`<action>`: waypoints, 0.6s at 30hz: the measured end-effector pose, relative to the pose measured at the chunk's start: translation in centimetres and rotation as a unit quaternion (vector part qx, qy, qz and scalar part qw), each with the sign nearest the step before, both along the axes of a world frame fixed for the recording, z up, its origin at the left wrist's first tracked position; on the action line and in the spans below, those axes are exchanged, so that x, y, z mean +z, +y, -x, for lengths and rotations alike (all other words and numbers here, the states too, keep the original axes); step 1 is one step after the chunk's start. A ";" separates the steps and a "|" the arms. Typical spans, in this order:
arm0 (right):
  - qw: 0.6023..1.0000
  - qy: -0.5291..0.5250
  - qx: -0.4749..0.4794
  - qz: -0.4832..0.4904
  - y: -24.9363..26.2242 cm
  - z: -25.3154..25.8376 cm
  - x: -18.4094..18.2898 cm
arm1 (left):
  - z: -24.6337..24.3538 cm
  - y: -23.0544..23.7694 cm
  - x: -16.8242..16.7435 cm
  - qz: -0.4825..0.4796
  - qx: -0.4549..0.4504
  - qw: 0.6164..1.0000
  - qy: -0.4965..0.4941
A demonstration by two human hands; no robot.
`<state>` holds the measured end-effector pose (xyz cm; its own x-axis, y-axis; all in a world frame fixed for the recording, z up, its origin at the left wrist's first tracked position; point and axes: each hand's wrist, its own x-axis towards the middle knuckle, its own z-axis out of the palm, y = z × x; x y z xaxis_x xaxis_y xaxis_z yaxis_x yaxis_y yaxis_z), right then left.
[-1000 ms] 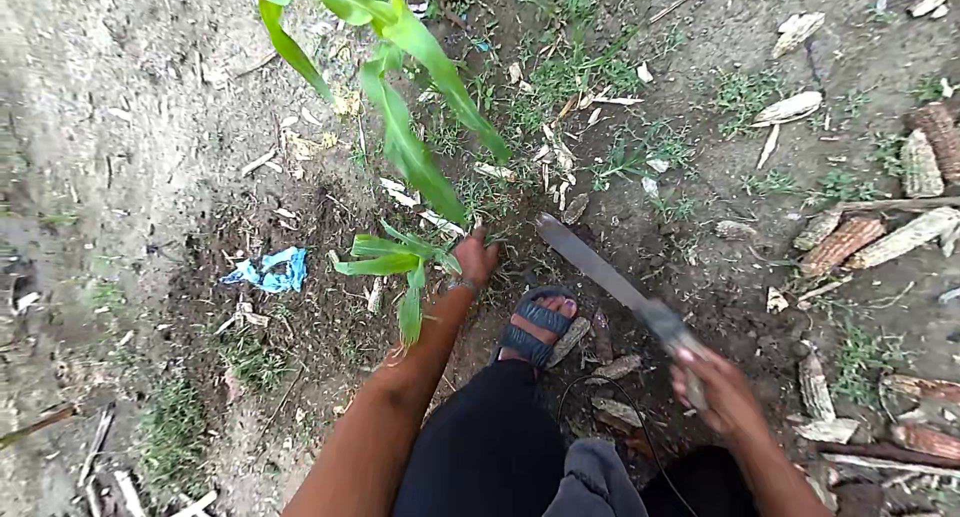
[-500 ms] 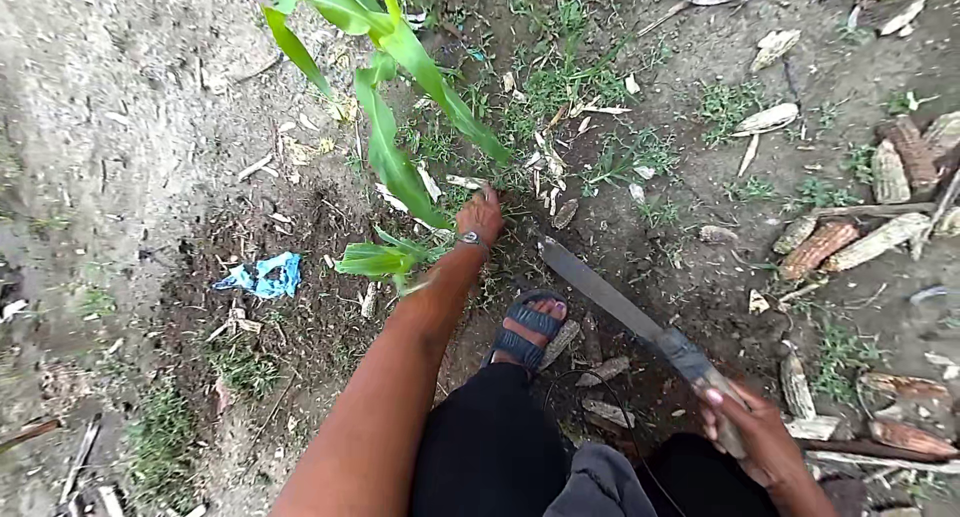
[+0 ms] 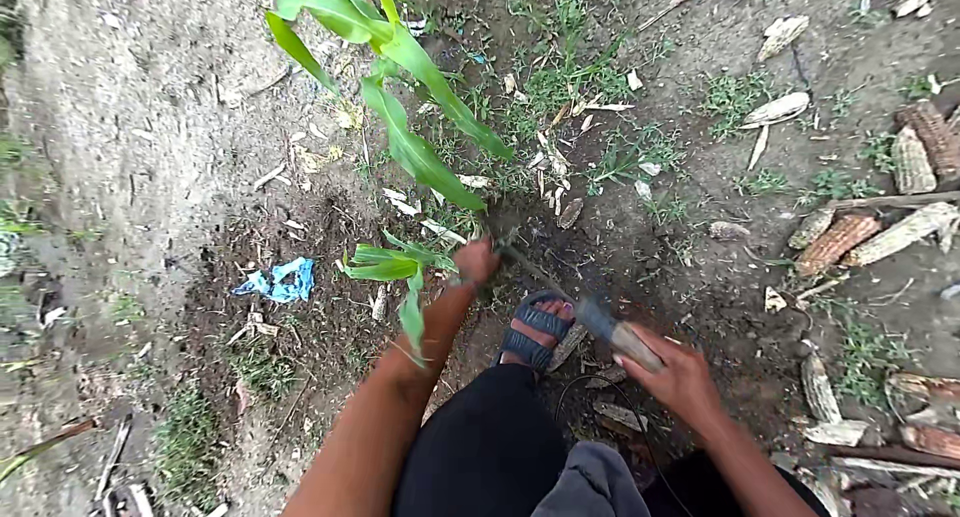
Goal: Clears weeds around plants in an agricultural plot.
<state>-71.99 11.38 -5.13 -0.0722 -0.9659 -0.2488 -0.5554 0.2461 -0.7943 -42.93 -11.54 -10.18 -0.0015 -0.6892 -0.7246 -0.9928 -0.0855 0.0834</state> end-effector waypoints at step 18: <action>0.947 -0.237 -0.146 -0.161 -4.9 -5.3 -4.6 | -0.5 -4.5 1.0 0.026 0.117 0.990 -0.077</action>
<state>-66.69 6.43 -9.76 -0.1297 -0.7904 -0.5987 -0.0257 0.6063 -0.7948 -42.42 -16.00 -9.19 0.2706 -0.6939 -0.6673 -0.9474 -0.3150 -0.0567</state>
